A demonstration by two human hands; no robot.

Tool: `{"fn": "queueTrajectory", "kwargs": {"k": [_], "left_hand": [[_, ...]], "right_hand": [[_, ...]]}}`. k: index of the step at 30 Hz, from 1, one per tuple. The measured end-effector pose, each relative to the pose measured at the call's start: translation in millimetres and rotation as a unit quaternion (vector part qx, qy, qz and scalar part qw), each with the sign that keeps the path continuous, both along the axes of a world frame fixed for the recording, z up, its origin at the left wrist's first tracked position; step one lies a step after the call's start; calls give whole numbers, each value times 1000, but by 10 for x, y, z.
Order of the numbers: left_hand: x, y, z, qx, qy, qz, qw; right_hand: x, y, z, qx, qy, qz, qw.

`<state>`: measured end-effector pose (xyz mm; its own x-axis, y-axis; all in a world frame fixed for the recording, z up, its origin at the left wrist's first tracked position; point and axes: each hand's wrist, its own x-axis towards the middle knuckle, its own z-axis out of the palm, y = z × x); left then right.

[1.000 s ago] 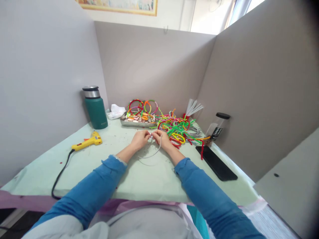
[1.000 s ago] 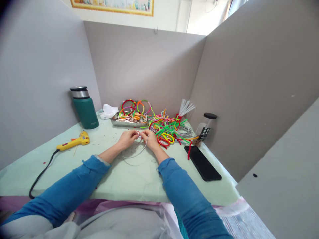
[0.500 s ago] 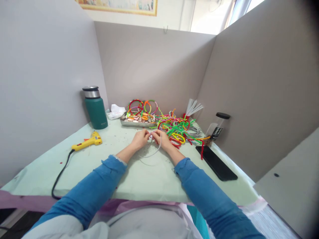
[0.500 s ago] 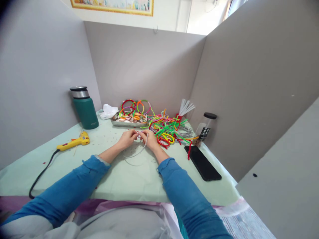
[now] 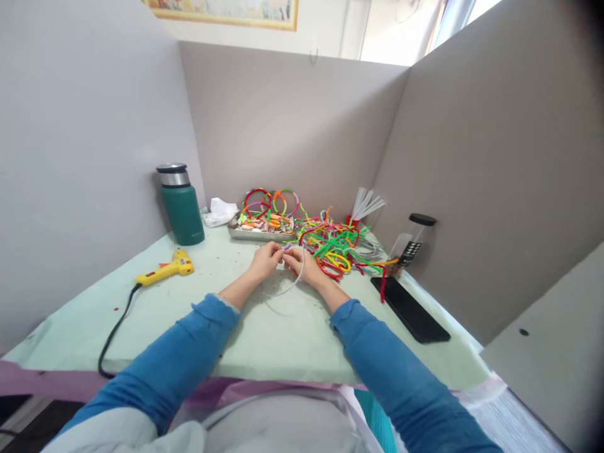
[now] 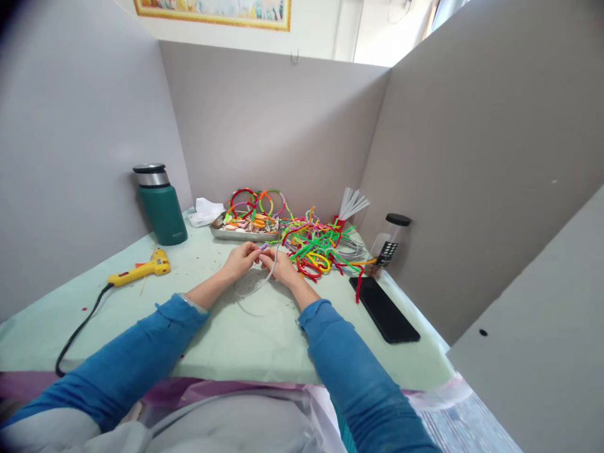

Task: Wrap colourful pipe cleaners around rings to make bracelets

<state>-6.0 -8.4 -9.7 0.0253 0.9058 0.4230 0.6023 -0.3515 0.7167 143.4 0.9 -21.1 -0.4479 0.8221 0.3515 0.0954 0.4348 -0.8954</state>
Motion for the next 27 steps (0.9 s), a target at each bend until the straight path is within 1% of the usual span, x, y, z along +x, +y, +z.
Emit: {"fn": "queueTrajectory", "kwargs": {"k": [4,9,12,20,24,27], "left_hand": [[0,15,-14,2,-6,-16,1000],[7,-16,16,10,4,-27,1000],[7,-26,25,10,0,-31,999],[5,-5,-15,9,-50,-70,996],[5,-42,21,15,-51,-78,996],[8,-63,47,23,-41,-70,996]], "right_hand": [[-10,10,2,1,-4,-23,1000],[-17,17,4,-1,2,-55,998],[-14,17,3,7,8,-52,999],[-15,-14,20,20,23,-33,999],[-17,-24,27,26,18,-40,999],[-9,0,15,38,11,-55,998]]}}
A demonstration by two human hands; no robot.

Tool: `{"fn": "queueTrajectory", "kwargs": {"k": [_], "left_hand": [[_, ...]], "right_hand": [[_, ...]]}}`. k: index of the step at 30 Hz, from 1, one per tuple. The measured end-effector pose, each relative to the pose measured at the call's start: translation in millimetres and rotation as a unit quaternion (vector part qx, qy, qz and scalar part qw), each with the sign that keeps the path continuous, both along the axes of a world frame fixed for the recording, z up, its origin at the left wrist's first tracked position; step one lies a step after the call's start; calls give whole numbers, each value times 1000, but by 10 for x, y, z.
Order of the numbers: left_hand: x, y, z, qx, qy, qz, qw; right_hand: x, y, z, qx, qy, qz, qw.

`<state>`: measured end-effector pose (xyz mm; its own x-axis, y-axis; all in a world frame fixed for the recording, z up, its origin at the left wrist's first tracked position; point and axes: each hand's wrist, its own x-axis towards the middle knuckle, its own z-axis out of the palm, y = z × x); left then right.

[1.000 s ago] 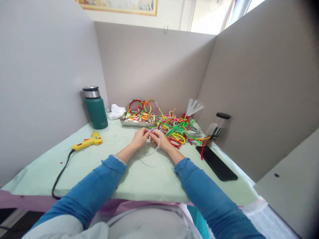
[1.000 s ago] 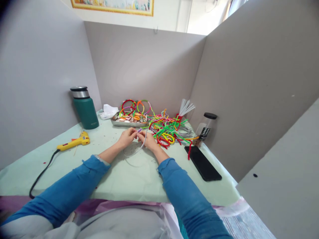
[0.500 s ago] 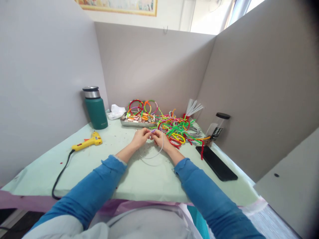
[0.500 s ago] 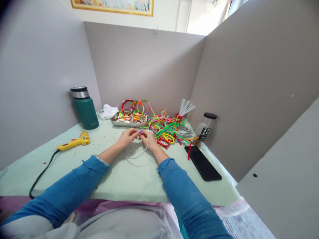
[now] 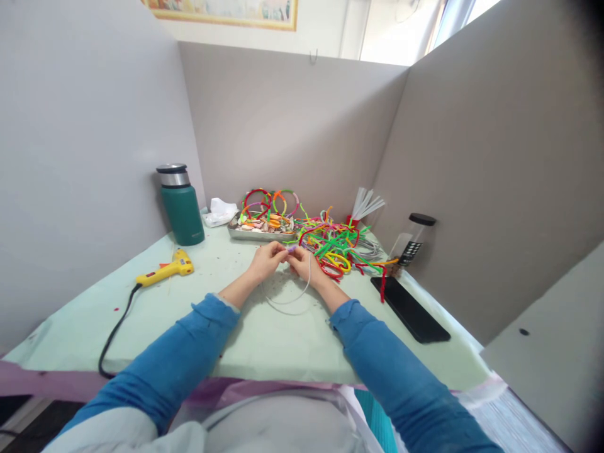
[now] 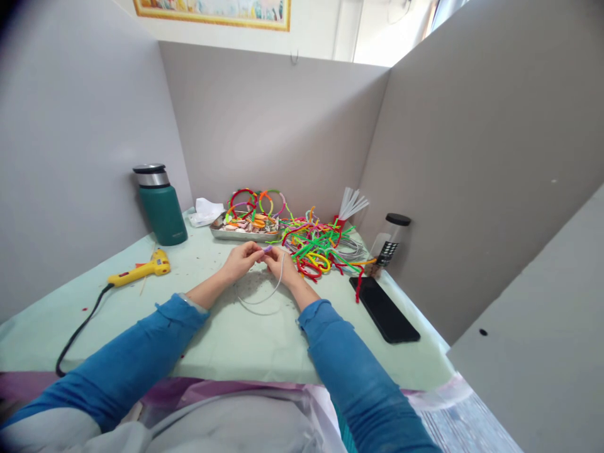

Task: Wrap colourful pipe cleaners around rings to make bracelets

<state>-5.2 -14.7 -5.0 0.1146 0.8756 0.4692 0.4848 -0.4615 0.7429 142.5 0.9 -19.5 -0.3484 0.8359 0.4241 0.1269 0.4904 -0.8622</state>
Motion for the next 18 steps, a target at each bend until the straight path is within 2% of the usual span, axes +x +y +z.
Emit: {"fn": "queueTrajectory", "kwargs": {"k": [4,13,18], "left_hand": [[6,3,-1,0,-1,7,1000],[-7,59,-45,9,-6,35,999],[-21,90,-64,-2,-6,47,999]], "right_hand": [[13,54,-25,17,-4,-30,999],[-25,3,-4,-18,40,-6,999],[-8,25,-32,-16,5,-16,1000]]}}
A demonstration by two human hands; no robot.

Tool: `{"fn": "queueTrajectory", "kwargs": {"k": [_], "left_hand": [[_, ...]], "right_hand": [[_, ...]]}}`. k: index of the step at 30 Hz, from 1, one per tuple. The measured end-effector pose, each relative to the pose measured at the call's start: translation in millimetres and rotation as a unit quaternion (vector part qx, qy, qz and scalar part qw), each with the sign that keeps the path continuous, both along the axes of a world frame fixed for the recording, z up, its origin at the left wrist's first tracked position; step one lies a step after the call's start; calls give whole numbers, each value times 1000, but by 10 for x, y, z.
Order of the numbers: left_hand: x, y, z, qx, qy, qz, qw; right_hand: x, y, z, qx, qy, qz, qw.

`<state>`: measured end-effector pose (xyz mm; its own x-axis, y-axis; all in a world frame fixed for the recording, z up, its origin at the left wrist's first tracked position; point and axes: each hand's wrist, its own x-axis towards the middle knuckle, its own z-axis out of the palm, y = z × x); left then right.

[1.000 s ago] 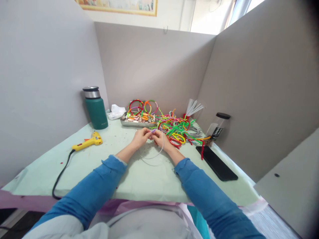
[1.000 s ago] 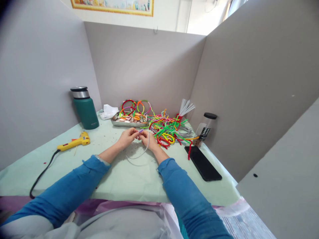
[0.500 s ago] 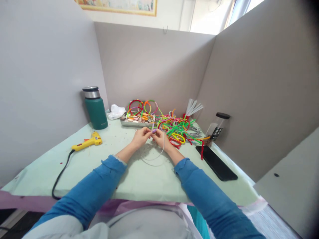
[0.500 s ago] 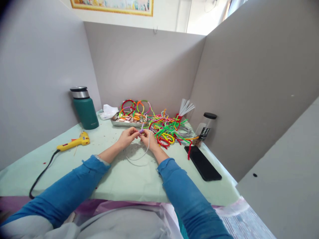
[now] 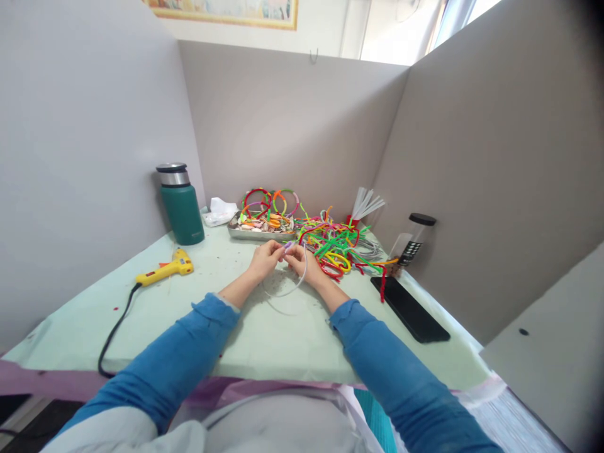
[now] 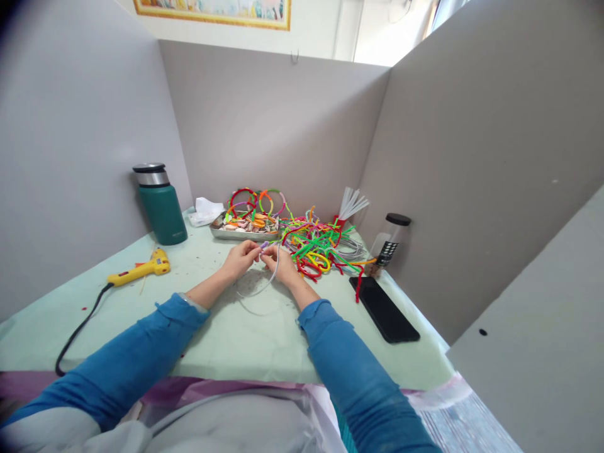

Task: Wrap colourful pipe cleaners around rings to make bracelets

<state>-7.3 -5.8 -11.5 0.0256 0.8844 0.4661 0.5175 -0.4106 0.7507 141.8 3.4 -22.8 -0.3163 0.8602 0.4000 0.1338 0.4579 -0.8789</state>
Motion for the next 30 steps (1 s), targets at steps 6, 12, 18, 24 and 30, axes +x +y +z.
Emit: {"fn": "queueTrajectory", "kwargs": {"k": [6,12,18,24,30], "left_hand": [[1,-13,16,-22,-4,12,1000],[2,-4,12,-9,-21,6,1000],[6,9,1,-24,-37,5,999],[13,-9,19,-27,-27,15,999],[8,12,7,-42,-11,17,999]], "right_hand": [[13,-24,33,-1,-48,-23,999],[-10,-43,42,-26,-13,46,999],[-9,-31,47,-71,58,39,995],[0,-8,39,-83,78,29,993],[6,7,24,-64,90,21,994]]}}
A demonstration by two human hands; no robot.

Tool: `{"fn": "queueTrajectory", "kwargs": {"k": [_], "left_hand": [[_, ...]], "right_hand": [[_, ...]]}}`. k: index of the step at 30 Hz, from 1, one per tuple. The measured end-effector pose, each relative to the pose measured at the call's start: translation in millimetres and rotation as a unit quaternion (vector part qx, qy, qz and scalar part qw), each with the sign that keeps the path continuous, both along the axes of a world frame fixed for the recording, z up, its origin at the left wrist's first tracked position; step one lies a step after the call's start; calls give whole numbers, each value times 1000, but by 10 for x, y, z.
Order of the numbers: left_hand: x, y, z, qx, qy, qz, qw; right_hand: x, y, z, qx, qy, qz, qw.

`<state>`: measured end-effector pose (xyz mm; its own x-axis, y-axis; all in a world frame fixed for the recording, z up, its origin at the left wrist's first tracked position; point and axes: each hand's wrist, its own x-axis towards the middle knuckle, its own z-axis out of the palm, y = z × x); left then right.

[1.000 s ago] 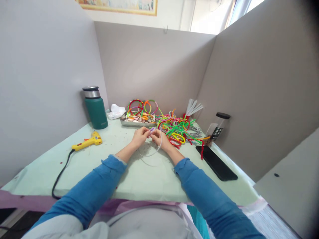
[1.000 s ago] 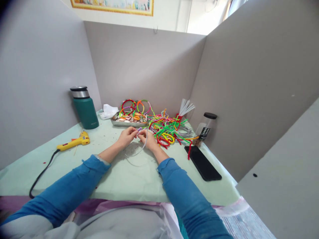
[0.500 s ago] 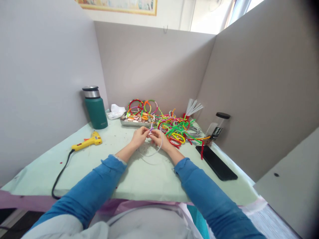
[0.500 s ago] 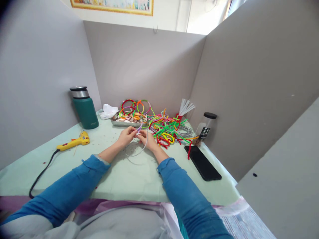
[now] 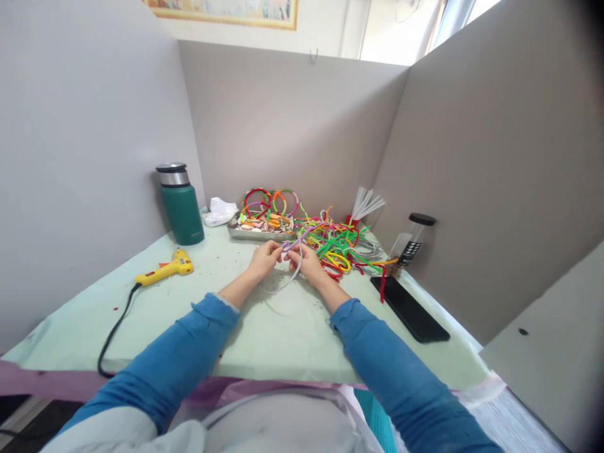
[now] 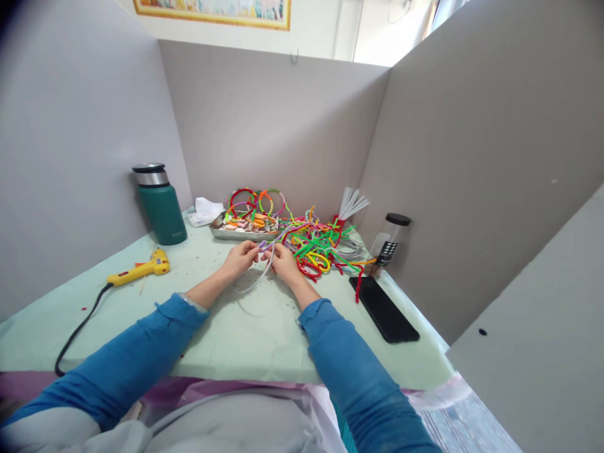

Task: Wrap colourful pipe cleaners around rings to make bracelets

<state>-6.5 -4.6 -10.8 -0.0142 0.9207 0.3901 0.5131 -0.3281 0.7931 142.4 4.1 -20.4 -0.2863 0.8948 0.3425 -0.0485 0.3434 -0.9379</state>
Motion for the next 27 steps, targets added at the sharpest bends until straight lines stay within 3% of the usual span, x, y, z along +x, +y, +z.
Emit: {"fn": "queueTrajectory", "kwargs": {"k": [13,20,27], "left_hand": [[4,-47,4,-53,37,-14,998],[-1,-30,-12,-54,48,-50,996],[-14,-13,-28,-58,62,-41,996]], "right_hand": [[-4,-10,6,11,2,17,1000],[0,-15,16,21,2,7,1000],[4,0,-10,33,-28,7,999]]}}
